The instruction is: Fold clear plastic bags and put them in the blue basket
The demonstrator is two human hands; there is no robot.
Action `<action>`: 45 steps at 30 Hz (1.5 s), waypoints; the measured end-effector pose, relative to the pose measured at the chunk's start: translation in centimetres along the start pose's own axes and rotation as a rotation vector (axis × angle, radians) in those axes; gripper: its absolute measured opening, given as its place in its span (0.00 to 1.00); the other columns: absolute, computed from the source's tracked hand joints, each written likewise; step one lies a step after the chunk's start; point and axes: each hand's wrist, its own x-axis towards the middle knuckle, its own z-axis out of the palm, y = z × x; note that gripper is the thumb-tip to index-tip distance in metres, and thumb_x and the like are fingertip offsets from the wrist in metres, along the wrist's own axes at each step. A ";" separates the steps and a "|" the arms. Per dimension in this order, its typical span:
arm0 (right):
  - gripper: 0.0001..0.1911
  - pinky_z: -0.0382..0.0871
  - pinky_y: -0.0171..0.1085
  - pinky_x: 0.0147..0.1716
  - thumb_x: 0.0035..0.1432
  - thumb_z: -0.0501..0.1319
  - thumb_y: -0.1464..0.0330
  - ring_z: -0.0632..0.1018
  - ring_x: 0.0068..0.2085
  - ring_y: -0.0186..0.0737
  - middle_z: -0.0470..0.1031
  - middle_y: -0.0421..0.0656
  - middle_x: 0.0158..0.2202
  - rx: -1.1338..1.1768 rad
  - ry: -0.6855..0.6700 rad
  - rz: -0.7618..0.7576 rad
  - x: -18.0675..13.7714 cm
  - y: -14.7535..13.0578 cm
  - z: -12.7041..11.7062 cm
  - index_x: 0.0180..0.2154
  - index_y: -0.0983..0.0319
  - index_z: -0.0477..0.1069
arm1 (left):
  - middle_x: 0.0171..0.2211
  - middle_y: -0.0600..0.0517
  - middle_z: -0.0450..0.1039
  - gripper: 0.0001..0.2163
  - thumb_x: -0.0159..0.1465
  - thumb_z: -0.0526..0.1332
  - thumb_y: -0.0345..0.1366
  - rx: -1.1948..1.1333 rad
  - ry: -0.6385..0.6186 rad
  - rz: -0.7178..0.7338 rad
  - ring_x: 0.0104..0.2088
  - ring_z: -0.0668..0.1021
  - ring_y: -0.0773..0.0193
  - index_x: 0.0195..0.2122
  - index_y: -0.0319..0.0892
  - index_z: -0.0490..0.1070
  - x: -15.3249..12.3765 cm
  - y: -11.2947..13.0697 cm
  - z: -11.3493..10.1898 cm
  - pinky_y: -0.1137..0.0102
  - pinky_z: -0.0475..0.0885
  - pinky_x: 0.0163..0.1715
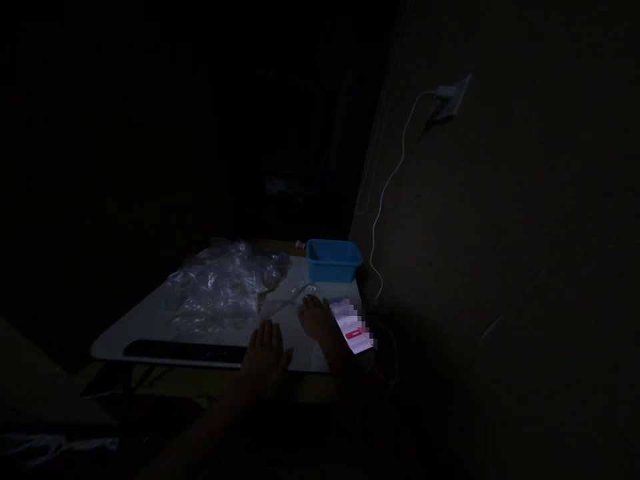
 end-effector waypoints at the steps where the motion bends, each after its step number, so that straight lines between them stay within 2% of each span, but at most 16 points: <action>1: 0.22 0.48 0.49 0.51 0.59 0.43 0.65 0.58 0.56 0.45 0.58 0.53 0.55 -0.009 -0.022 0.004 0.1 0.1 0.0 0.52 0.67 0.58 | 0.54 0.30 0.54 0.29 0.60 0.45 0.45 0.005 0.001 -0.005 0.56 0.56 0.44 0.53 0.23 0.56 0.0 0.0 0.0 0.55 0.51 0.52; 5: 0.24 0.46 0.50 0.52 0.60 0.40 0.63 0.56 0.56 0.44 0.55 0.53 0.56 -0.061 -0.083 0.042 0.6 0.1 -0.1 0.53 0.68 0.55 | 0.54 0.32 0.54 0.28 0.60 0.44 0.45 0.041 -0.013 -0.019 0.56 0.56 0.45 0.53 0.24 0.56 0.0 0.1 0.0 0.55 0.52 0.52; 13: 0.26 0.40 0.54 0.52 0.60 0.39 0.60 0.55 0.57 0.45 0.55 0.54 0.56 -0.096 -0.044 0.101 1.8 0.4 0.6 0.54 0.68 0.55 | 0.55 0.32 0.53 0.29 0.59 0.44 0.45 0.017 -0.065 -0.029 0.56 0.55 0.45 0.54 0.25 0.55 0.1 0.1 -0.6 0.55 0.51 0.52; 19: 0.27 0.38 0.54 0.52 0.60 0.37 0.58 0.54 0.57 0.45 0.53 0.54 0.57 -0.111 -0.015 0.124 2.5 0.7 1.1 0.54 0.66 0.55 | 0.55 0.31 0.52 0.29 0.59 0.44 0.46 0.005 -0.048 -0.035 0.56 0.54 0.44 0.53 0.24 0.55 0.1 0.1 -0.3 0.54 0.51 0.52; 25: 0.26 0.38 0.52 0.53 0.60 0.38 0.59 0.55 0.57 0.45 0.56 0.53 0.56 -0.097 -0.022 0.138 3.4 1.4 0.3 0.53 0.66 0.56 | 0.55 0.34 0.53 0.29 0.59 0.44 0.45 -0.002 -0.030 -0.045 0.57 0.54 0.46 0.53 0.25 0.56 0.0 0.1 0.0 0.55 0.50 0.53; 30: 0.22 0.39 0.46 0.54 0.58 0.42 0.67 0.57 0.56 0.41 0.58 0.50 0.55 -0.097 -0.037 0.066 2.5 1.9 -1.3 0.53 0.66 0.56 | 0.55 0.33 0.54 0.29 0.59 0.44 0.46 0.007 -0.031 -0.034 0.56 0.55 0.45 0.53 0.25 0.56 0.0 0.1 0.0 0.55 0.51 0.52; 34: 0.20 0.39 0.44 0.54 0.56 0.44 0.71 0.59 0.55 0.38 0.60 0.48 0.54 -0.073 -0.100 -0.079 0.6 1.2 -2.0 0.50 0.65 0.61 | 0.54 0.33 0.55 0.29 0.59 0.44 0.46 0.021 -0.028 -0.018 0.56 0.56 0.45 0.53 0.25 0.57 0.0 0.1 -0.2 0.54 0.52 0.51; 40: 0.20 0.43 0.43 0.54 0.56 0.44 0.72 0.59 0.55 0.37 0.61 0.48 0.53 -0.016 -0.110 -0.245 -1.6 -1.1 -3.0 0.50 0.64 0.60 | 0.54 0.32 0.54 0.29 0.59 0.44 0.45 0.034 -0.056 0.025 0.56 0.55 0.44 0.53 0.24 0.56 -0.4 0.1 -0.7 0.56 0.51 0.52; 45: 0.21 0.44 0.42 0.54 0.58 0.42 0.71 0.59 0.55 0.36 0.60 0.47 0.54 -0.003 -0.080 -0.263 -1.5 -2.2 -3.1 0.53 0.64 0.56 | 0.55 0.32 0.53 0.29 0.60 0.43 0.45 0.022 -0.060 0.045 0.56 0.55 0.45 0.53 0.24 0.55 -0.8 0.0 -0.5 0.56 0.50 0.52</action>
